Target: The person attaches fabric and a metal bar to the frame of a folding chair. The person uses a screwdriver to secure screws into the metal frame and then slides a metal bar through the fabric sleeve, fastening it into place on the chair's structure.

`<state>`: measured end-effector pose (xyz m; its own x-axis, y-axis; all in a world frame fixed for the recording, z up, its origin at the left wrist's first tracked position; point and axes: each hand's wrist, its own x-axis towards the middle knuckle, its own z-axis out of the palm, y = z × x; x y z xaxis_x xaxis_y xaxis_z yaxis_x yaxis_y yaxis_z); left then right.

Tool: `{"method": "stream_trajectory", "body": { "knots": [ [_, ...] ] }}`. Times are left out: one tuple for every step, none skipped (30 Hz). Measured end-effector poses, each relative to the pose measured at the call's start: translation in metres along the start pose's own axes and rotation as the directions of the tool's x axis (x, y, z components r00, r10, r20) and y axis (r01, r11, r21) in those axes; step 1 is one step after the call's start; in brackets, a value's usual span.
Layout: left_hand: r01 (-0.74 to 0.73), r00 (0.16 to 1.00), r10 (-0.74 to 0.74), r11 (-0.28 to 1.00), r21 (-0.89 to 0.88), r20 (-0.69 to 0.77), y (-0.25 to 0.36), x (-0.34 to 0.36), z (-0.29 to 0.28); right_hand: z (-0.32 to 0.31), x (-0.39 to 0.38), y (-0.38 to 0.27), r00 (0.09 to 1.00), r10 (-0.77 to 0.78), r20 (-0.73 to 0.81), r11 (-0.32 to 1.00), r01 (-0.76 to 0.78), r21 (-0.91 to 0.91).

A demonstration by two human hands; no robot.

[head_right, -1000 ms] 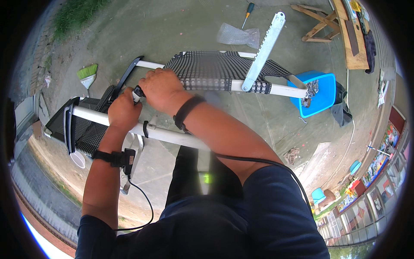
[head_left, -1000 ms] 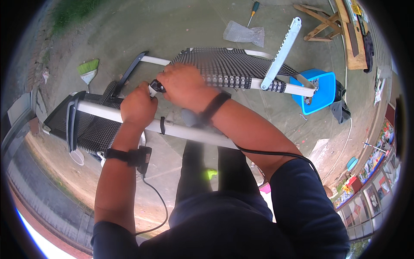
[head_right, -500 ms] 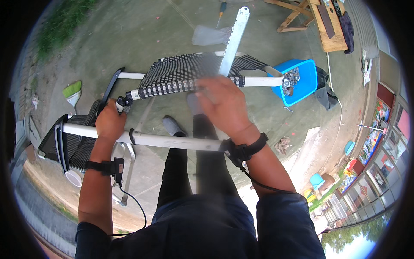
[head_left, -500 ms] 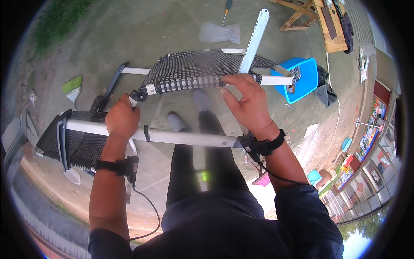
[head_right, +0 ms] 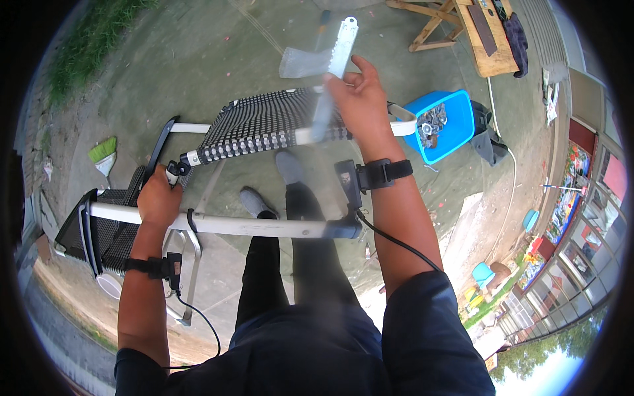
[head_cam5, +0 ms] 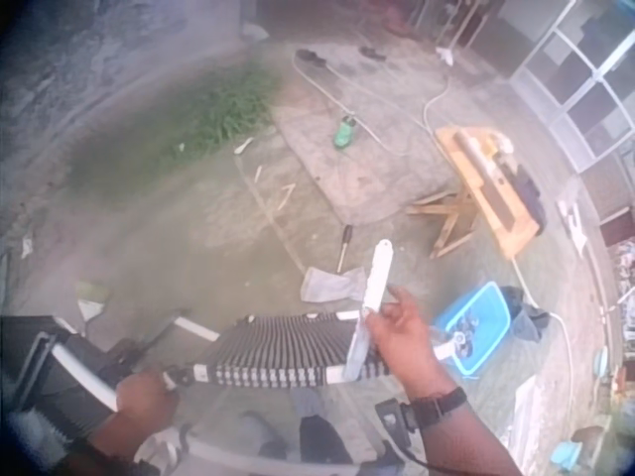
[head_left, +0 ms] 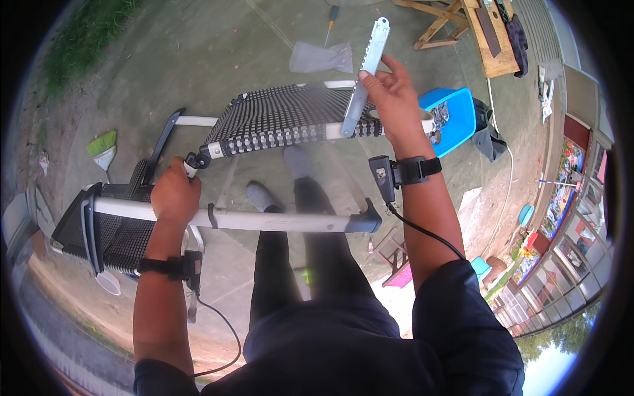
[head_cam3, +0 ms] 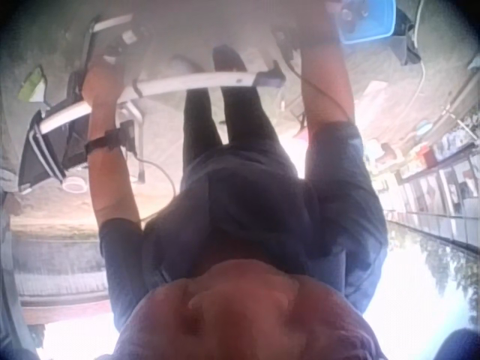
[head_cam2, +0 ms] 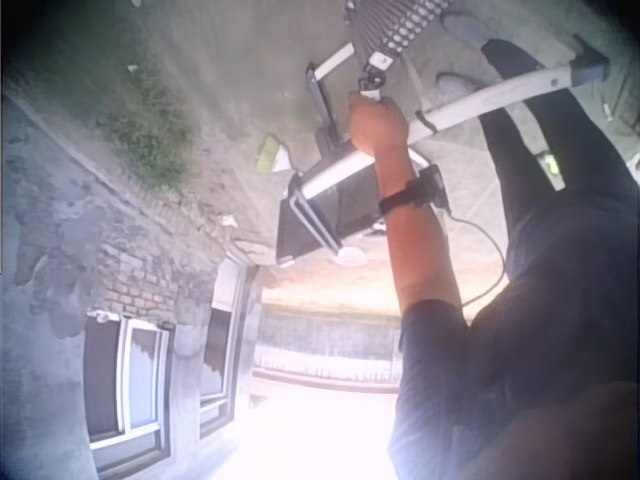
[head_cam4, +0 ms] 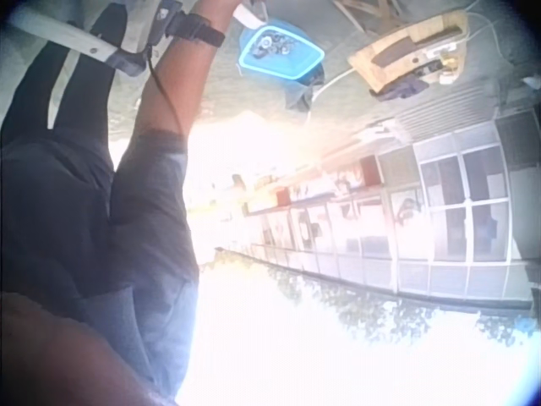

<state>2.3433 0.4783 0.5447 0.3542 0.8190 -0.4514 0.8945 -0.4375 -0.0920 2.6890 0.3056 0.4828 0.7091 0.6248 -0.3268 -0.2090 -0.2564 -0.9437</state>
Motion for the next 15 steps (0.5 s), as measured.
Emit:
{"method": "stream_trajectory", "body": {
  "knots": [
    [0.000, 1.000, 0.000, 1.000, 0.004, -0.003, 0.000, 0.000, 0.001, 0.001, 0.003, -0.001, 0.999, 0.037, 0.008, 0.996, -0.038, 0.083],
    [0.009, 1.000, -0.009, 1.000, 0.016, 0.024, 0.001, 0.001, 0.000, 0.003, 0.007, -0.001, 0.997, 0.074, 0.019, 0.983, -0.076, 0.164],
    [0.017, 0.999, -0.019, 0.999, 0.028, 0.051, 0.003, 0.003, -0.001, 0.004, 0.009, -0.002, 0.993, 0.109, 0.033, 0.963, -0.114, 0.243],
    [0.025, 0.997, -0.028, 0.999, 0.039, 0.078, 0.003, 0.004, -0.001, 0.005, 0.010, -0.003, 0.990, 0.128, 0.062, 0.942, -0.141, 0.306],
    [0.023, 0.997, -0.026, 0.999, 0.037, 0.075, 0.002, 0.005, -0.001, 0.006, 0.012, -0.003, 0.985, 0.144, 0.092, 0.915, -0.168, 0.367],
    [0.022, 0.997, -0.024, 0.999, 0.036, 0.072, 0.001, 0.005, -0.001, 0.008, 0.013, -0.004, 0.980, 0.159, 0.123, 0.883, -0.197, 0.426],
    [0.020, 0.997, -0.023, 0.999, 0.035, 0.069, 0.000, 0.006, -0.001, 0.010, 0.013, -0.005, 0.977, 0.171, 0.131, 0.871, -0.212, 0.444],
    [0.021, 0.998, -0.023, 0.999, 0.039, 0.066, -0.001, 0.007, -0.001, 0.013, 0.014, -0.006, 0.973, 0.183, 0.139, 0.858, -0.227, 0.461],
    [0.021, 0.998, -0.023, 0.999, 0.043, 0.063, -0.002, 0.007, -0.001, 0.015, 0.014, -0.007, 0.970, 0.195, 0.147, 0.845, -0.242, 0.477],
    [0.021, 0.998, -0.023, 0.999, 0.046, 0.060, -0.003, 0.007, -0.001, 0.017, 0.014, -0.007, 0.969, 0.197, 0.147, 0.840, -0.244, 0.484],
    [0.020, 0.998, -0.023, 0.999, 0.048, 0.057, -0.004, 0.008, -0.001, 0.019, 0.015, -0.007, 0.969, 0.198, 0.148, 0.835, -0.245, 0.492],
    [0.020, 0.998, -0.022, 0.999, 0.050, 0.055, -0.005, 0.008, -0.001, 0.020, 0.016, -0.006, 0.969, 0.199, 0.148, 0.831, -0.247, 0.499],
    [0.018, 0.998, -0.021, 0.998, 0.052, 0.052, -0.006, 0.009, -0.001, 0.020, 0.017, -0.004, 0.968, 0.191, 0.163, 0.820, -0.249, 0.515],
    [0.021, 0.998, -0.024, 0.998, 0.052, 0.055, -0.005, 0.009, -0.002, 0.020, 0.018, -0.002, 0.967, 0.183, 0.179, 0.810, -0.251, 0.531],
    [0.024, 0.998, -0.027, 0.998, 0.053, 0.058, -0.004, 0.009, -0.004, 0.020, 0.019, -0.001, 0.965, 0.174, 0.195, 0.798, -0.254, 0.547]
  ]
}}
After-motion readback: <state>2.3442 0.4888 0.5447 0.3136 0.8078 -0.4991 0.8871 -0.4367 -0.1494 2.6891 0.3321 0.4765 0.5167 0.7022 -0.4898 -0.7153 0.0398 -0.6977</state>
